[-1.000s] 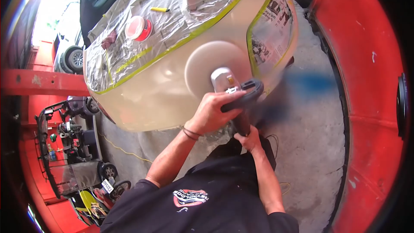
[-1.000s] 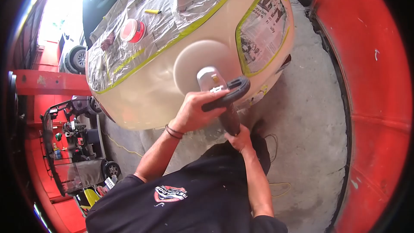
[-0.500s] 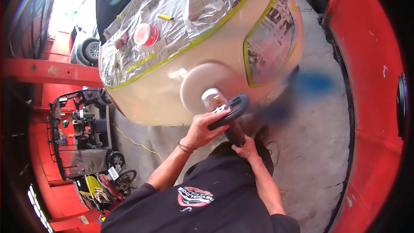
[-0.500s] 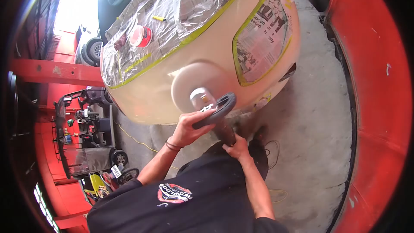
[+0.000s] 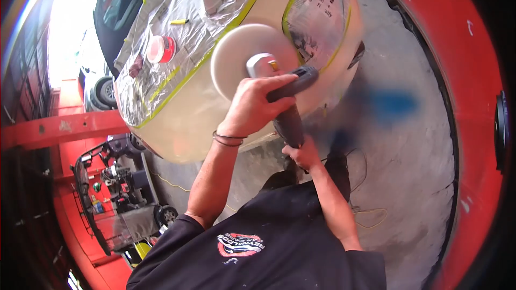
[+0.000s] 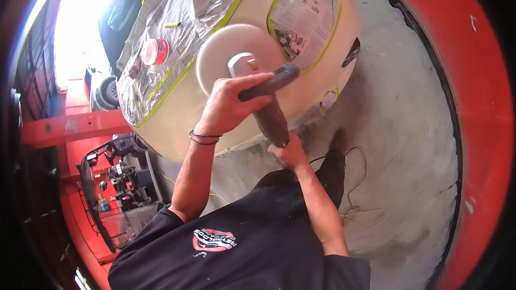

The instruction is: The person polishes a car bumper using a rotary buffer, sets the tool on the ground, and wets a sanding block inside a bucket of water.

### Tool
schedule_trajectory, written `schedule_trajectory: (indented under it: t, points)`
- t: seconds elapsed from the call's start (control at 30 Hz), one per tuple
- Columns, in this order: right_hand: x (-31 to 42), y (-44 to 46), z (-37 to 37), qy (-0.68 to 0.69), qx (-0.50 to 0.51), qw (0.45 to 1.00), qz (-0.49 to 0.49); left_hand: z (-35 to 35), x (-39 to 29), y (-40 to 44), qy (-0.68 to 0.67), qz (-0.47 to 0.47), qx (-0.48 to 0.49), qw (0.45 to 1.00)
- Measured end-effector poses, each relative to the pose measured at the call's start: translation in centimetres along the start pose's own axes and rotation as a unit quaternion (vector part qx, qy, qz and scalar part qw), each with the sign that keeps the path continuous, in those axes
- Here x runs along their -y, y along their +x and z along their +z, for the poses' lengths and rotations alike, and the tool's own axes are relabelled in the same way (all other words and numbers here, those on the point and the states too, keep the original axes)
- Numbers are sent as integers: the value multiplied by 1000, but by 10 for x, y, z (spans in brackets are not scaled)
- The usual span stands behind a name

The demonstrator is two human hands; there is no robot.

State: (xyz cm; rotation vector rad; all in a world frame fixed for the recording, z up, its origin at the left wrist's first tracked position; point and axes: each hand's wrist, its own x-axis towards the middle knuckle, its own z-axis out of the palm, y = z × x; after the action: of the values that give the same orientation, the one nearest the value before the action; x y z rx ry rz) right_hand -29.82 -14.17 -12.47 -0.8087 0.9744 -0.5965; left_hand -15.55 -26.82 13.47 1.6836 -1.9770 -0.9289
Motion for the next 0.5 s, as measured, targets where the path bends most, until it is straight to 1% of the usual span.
schedule_trajectory:
  t: [0.03, 0.07, 0.13, 0.17, 0.2, 0.27, 0.3, 0.33, 0.4, 0.47, 0.5]
  points:
    - [-13, -9, 12, 43, -10, 999, 19, 8, 3, -5, -5, 19, 8, 1000]
    - [-26, -19, 20, 50, -20, 998, 16, 17, 9, -11, 12, 35, 32, 999]
    - [-54, -47, 30, 116, -66, 991, 10, 43, 20, -28, 18, 73, 51, 996]
    - [-70, -59, 33, 122, -67, 990, 32, 57, 24, -38, 28, 86, 69, 993]
    - [-86, -70, 39, 124, -76, 989, 33, 70, 29, -48, 35, 82, 93, 992]
    - [-116, -85, 53, 175, -104, 978, 55, 95, 40, -65, 26, 95, 126, 987]
    - [-125, -91, 64, 202, -119, 971, 43, 106, 46, -70, 25, 98, 130, 986]
    - [-134, -91, 73, 206, -124, 970, 43, 115, 52, -73, 46, 108, 155, 981]
    - [-155, -96, 97, 254, -139, 957, 14, 114, 62, -88, 63, 125, 195, 971]
    - [-151, -99, 106, 247, -144, 958, 22, 88, 49, -90, 50, 129, 217, 966]
    - [-143, -98, 109, 228, -135, 964, 15, 78, 52, -94, 43, 142, 198, 969]
